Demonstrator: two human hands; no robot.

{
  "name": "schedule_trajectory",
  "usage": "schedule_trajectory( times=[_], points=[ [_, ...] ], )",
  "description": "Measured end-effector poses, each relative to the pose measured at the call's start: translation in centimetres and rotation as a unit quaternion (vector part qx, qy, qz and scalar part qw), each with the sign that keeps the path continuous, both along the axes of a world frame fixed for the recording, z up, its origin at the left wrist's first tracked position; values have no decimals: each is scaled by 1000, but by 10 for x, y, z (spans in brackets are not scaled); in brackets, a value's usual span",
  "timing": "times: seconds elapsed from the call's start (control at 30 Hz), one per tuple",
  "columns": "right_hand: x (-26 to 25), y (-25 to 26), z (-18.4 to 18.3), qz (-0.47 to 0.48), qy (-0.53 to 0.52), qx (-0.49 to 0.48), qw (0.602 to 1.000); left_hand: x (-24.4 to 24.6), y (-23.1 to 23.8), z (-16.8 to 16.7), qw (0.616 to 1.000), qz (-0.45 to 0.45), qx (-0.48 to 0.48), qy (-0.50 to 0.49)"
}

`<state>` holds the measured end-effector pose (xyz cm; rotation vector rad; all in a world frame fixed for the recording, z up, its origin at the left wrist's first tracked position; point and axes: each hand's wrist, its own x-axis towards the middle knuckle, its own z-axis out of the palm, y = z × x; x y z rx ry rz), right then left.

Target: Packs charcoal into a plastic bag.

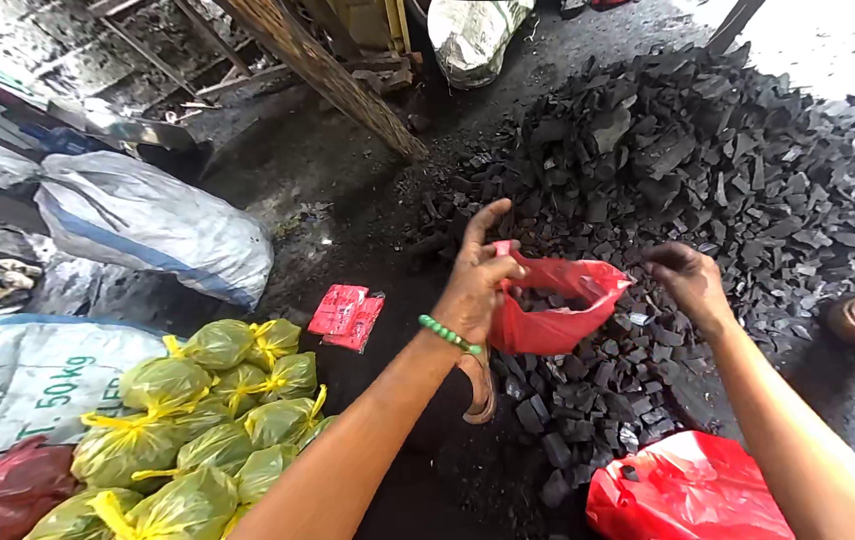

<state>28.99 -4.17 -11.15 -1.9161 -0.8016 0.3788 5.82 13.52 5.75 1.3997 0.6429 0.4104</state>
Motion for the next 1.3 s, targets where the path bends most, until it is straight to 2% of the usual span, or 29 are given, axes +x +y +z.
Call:
schedule_trajectory(
  times=[0.03,0.1,0.17,0.27,0.33,0.47,0.53,0.6,0.67,0.73,0.8,0.87,0.9,0.93,1.0,1.07,1.13,1.2,1.23,1.3],
  points=[
    [12,-9,-17,9,-24,-103,994,-1,3,7,1000,7,2,-13],
    [10,-18,-59,71,-24,-293,953,-3,8,13,999,7,26,-34],
    [-18,-15,-85,108,-22,-397,911,-4,9,10,998,-6,61,-32],
    [-49,-2,-100,89,-93,-379,917,-4,8,4,996,-12,89,6],
    [-47,1,-98,83,-71,-377,920,-5,10,0,996,-14,92,17],
    [-38,-11,-95,97,-61,-458,882,-9,13,0,996,-26,81,14],
    [-40,-14,-98,128,-90,-454,877,-9,12,0,997,-34,70,6],
    [-35,-14,-93,141,-75,-439,884,-9,9,0,997,-42,58,6],
    [-25,-20,-88,94,-10,-382,919,-8,8,-4,998,-42,43,13],
    [-18,-25,-81,-13,77,-195,978,-6,8,-13,998,-49,34,25],
    [-26,-21,-53,-94,173,12,980,-5,7,-30,996,-67,37,53],
    [-47,-6,-14,-58,220,142,963,-3,5,-45,992,-91,45,77],
    [-58,3,2,-6,211,158,965,-2,5,-50,990,-100,51,85],
    [-69,13,13,56,173,139,973,-1,5,-51,989,-106,56,89],
    [-85,35,21,160,29,26,986,1,4,-49,989,-106,55,90],
    [-87,50,21,216,-111,-116,963,4,3,-47,989,-110,46,85],
    [-81,48,24,242,-186,-204,930,5,4,-44,984,-135,63,94],
    [-74,31,37,268,-236,-292,887,6,11,-40,953,-184,168,174],
    [-71,21,45,278,-246,-336,866,6,13,-37,913,-212,251,242],
    [-65,1,54,308,-279,-376,829,6,11,-30,791,-268,382,397]
  ],
)
